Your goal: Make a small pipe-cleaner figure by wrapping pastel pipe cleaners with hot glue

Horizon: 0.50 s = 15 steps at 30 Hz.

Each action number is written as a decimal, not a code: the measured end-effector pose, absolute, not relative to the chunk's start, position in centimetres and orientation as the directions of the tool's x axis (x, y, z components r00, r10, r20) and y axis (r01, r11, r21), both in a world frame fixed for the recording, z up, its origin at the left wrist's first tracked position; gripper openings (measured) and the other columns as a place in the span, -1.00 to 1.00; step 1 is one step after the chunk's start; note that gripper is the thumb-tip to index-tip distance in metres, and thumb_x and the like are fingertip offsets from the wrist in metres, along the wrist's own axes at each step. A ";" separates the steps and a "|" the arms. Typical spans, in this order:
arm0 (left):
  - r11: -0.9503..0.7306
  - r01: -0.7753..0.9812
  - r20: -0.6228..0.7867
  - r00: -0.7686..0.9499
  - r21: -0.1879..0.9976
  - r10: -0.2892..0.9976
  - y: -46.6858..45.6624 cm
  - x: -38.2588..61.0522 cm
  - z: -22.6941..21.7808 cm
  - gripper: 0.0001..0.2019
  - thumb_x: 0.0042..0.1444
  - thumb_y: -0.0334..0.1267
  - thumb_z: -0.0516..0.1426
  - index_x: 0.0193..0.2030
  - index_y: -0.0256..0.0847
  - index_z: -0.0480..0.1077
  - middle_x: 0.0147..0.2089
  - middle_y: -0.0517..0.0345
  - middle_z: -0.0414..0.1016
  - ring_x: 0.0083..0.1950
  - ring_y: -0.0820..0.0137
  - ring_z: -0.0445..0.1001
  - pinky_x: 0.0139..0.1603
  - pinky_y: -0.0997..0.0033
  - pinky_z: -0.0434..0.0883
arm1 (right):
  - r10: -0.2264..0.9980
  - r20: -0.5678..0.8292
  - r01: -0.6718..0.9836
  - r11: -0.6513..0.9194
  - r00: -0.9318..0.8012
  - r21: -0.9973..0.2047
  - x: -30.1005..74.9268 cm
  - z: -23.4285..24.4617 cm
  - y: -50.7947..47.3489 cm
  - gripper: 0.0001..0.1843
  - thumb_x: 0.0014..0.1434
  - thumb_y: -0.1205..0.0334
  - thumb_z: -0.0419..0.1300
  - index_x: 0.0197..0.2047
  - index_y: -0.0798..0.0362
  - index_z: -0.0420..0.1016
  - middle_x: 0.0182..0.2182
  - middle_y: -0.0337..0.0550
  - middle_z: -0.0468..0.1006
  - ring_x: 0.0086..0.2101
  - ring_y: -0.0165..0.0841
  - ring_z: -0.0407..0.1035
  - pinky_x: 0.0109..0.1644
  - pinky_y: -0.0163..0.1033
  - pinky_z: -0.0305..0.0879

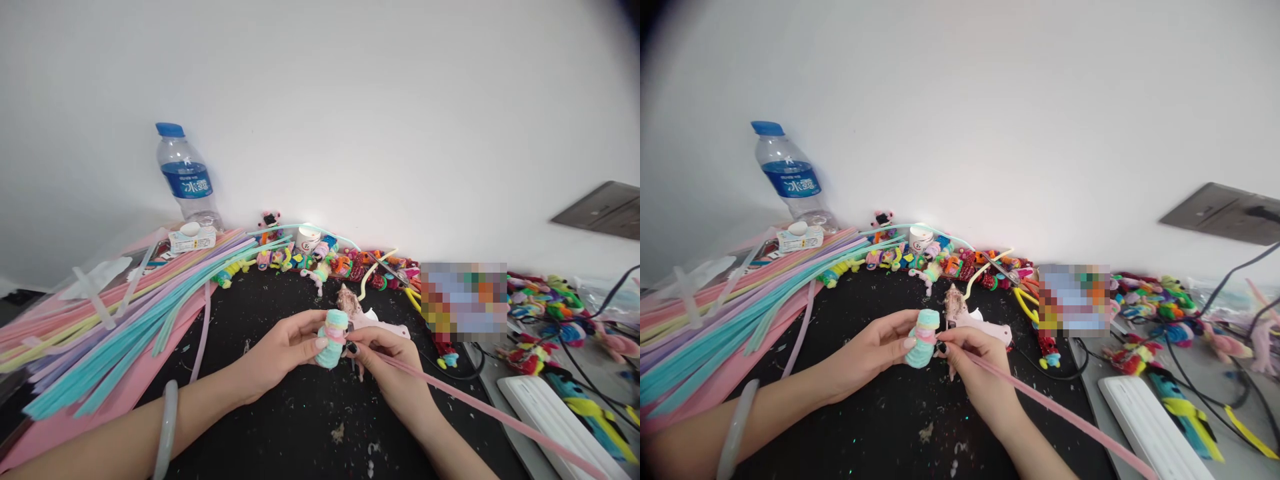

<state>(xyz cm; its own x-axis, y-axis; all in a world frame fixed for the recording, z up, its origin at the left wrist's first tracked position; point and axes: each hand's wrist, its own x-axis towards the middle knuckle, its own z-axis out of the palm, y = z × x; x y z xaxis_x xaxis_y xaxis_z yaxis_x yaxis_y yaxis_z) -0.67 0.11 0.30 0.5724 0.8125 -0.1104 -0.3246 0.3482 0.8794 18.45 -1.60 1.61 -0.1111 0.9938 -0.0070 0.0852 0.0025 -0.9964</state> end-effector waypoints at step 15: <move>0.153 -0.158 -0.036 0.569 0.975 0.821 0.7 -1.1 0.3 -0.63 0.15 -0.26 0.12 0.11 -0.09 0.25 -0.12 0.14 0.40 -0.14 0.39 0.37 -0.13 0.41 0.28 | 0.989 -0.004 0.256 0.034 -0.146 -0.966 18.3 1.7 -1.8 -0.85 0.03 0.28 0.21 -0.33 0.12 0.58 -0.60 -0.25 0.43 -0.62 -0.49 0.19 -0.56 -0.38 0.11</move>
